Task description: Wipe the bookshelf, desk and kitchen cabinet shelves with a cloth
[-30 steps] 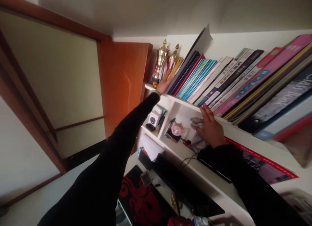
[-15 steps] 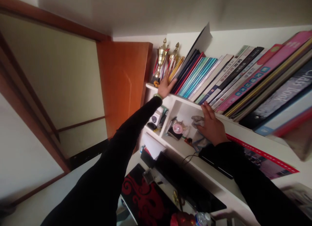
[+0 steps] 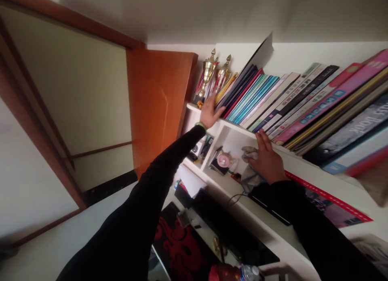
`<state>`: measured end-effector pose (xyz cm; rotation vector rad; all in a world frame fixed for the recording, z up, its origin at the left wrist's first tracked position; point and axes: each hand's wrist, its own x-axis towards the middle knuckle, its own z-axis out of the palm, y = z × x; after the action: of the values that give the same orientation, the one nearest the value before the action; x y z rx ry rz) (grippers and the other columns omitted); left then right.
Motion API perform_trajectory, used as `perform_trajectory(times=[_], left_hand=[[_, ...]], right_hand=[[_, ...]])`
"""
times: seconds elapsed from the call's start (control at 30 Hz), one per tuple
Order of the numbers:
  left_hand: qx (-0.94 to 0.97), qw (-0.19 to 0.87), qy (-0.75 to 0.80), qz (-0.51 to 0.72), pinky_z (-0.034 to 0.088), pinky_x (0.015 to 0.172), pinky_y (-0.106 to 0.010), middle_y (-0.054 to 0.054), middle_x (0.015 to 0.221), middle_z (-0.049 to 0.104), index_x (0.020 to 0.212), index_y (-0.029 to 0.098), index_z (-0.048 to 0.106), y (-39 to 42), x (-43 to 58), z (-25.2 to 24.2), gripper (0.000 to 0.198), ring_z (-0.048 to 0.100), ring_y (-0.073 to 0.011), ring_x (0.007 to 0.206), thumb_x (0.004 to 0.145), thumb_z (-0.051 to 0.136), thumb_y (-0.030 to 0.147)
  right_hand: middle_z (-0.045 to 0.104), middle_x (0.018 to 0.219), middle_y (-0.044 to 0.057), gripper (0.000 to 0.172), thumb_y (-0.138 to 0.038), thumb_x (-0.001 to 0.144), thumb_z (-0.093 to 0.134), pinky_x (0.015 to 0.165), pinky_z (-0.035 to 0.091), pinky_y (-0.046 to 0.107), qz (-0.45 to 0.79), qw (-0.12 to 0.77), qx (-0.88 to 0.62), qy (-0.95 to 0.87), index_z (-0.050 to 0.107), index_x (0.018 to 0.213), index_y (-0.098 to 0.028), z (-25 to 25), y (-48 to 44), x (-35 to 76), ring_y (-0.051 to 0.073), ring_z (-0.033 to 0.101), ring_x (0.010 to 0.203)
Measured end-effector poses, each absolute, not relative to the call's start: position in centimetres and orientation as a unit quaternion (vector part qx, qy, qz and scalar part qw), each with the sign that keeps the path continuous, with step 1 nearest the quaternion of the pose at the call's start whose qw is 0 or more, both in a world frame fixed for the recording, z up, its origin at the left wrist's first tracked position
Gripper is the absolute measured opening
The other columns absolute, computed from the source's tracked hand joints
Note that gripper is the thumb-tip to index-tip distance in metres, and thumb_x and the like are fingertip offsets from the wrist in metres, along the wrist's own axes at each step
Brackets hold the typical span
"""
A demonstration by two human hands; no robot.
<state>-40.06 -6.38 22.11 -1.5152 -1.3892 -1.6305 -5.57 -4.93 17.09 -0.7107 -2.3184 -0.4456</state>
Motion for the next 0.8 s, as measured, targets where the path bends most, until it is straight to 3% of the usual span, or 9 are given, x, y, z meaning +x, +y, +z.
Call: perform_trajectory(times=[0.1,0.2,0.27,0.43,0.6,0.7,0.8], left_hand=[[-0.479,0.267,-0.554,-0.627,0.032,0.138,-0.052,-0.016,0.168,0.054,0.159,0.021,0.056,-8.0,-42.0,22.0,0.052,0.043,-0.0285,0.164,0.112,0.043,0.042],[-0.423,0.219,-0.631,-0.612,0.036,0.136,-0.047,-0.018,0.161,0.061,0.145,0.018,0.069,-8.9,-44.1,22.2,0.048,0.052,-0.0293,0.157,0.101,0.05,0.016],[-0.44,0.183,-0.653,-0.588,0.042,0.132,-0.047,-0.017,0.153,0.067,0.136,0.018,0.075,-9.1,-45.0,22.3,0.049,0.061,-0.03,0.147,0.093,0.055,0.009],[-0.49,0.137,-0.629,-0.588,0.053,0.118,-0.045,-0.015,0.134,0.076,0.114,0.02,0.082,-8.9,-45.2,22.9,0.035,0.072,-0.0297,0.123,0.086,0.065,0.008],[-0.462,0.099,-0.597,-0.648,0.055,0.11,-0.044,-0.011,0.101,0.075,0.09,0.021,0.073,-8.1,-44.8,23.6,0.022,0.072,-0.0282,0.107,0.08,0.069,0.003],[-0.392,0.075,-0.576,-0.713,0.054,0.108,-0.042,-0.006,0.091,0.071,0.093,0.023,0.065,-7.8,-45.5,23.7,0.016,0.072,-0.0253,0.103,0.087,0.069,0.009],[-0.329,0.092,-0.549,-0.763,0.054,0.106,-0.041,-0.006,0.099,0.073,0.1,0.024,0.061,-8.2,-46.5,23.3,0.006,0.072,-0.0234,0.107,0.1,0.057,0.019]], right_hand=[[0.026,0.185,0.014,0.113,-0.032,0.084,0.072,0.093,0.067,0.048,-0.17,0.333,-0.266,-0.888,0.016,0.181,-0.022,17.1,-5.0,-5.6,0.041,0.064,0.143],[0.025,0.186,0.013,0.113,-0.032,0.083,0.072,0.092,0.067,0.047,-0.17,0.335,-0.269,-0.887,0.017,0.181,-0.023,17.1,-5.0,-5.6,0.04,0.064,0.144],[0.024,0.186,0.012,0.112,-0.033,0.083,0.072,0.09,0.067,0.047,-0.167,0.337,-0.271,-0.886,0.018,0.181,-0.024,17.1,-5.0,-5.6,0.04,0.065,0.143],[0.023,0.186,0.012,0.111,-0.033,0.084,0.071,0.088,0.068,0.048,-0.148,0.341,-0.271,-0.888,0.018,0.181,-0.024,17.0,-5.0,-5.6,0.039,0.067,0.141],[0.025,0.186,0.012,0.11,-0.032,0.084,0.069,0.084,0.068,0.048,-0.155,0.346,-0.259,-0.888,0.018,0.181,-0.026,17.0,-4.9,-5.6,0.039,0.071,0.134],[0.026,0.186,0.011,0.11,-0.032,0.083,0.069,0.084,0.068,0.048,-0.169,0.344,-0.255,-0.888,0.019,0.181,-0.026,17.1,-4.8,-5.4,0.039,0.072,0.13],[0.027,0.185,0.012,0.11,-0.034,0.084,0.07,0.086,0.068,0.05,-0.178,0.335,-0.26,-0.888,0.018,0.181,-0.025,17.1,-4.8,-5.3,0.04,0.072,0.131]])
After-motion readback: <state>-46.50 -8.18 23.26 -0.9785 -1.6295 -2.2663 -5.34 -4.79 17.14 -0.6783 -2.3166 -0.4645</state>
